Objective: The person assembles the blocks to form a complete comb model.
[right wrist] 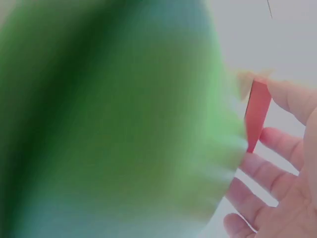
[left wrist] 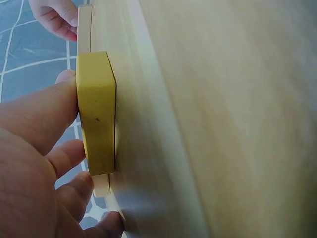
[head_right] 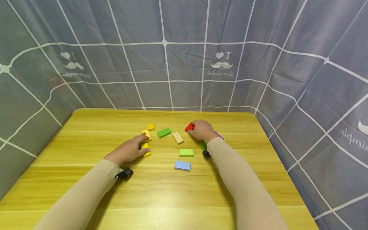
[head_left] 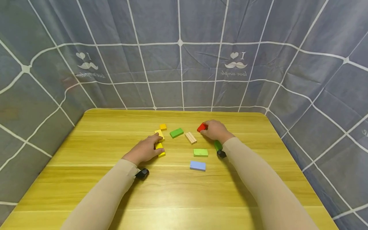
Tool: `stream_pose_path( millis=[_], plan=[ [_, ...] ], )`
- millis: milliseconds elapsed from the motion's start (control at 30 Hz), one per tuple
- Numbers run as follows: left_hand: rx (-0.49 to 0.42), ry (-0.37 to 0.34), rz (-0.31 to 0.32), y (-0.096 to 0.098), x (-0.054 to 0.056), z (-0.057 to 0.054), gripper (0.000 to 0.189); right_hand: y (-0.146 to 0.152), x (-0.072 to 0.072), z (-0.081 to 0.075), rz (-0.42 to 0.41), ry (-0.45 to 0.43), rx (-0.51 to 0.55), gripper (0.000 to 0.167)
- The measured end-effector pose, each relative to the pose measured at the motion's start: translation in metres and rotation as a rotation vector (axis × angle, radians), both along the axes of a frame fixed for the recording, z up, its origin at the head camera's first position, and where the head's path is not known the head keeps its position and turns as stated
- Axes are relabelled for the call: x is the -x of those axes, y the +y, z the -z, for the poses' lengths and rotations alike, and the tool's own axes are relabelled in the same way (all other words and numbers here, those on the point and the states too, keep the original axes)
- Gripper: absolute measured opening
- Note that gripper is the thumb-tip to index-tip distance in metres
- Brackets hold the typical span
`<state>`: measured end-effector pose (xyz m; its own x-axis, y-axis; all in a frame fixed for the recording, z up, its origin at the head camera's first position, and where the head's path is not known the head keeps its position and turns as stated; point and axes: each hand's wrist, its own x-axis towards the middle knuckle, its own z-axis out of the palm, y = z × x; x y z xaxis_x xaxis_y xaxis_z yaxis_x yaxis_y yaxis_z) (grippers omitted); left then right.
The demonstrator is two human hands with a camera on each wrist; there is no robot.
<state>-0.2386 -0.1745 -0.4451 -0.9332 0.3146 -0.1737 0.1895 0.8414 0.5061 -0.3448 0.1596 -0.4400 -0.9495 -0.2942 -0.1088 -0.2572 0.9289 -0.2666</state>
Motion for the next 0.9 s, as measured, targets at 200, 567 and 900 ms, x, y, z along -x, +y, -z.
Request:
stream_pose_path(
  millis=[200, 567, 900],
  plan=[
    [-0.001, -0.002, -0.003, 0.001, 0.000, 0.000, 0.066, 0.000, 0.010, 0.000, -0.012, -0.052, 0.048, 0.063],
    [-0.003, -0.004, -0.007, 0.002, 0.000, 0.000, 0.065, -0.001, 0.020, 0.000, -0.058, -0.120, 0.125, 0.065],
    [-0.001, -0.001, -0.010, 0.002, -0.001, 0.002, 0.064, -0.007, 0.028, 0.000, -0.138, -0.133, 0.097, 0.063]
  ],
)
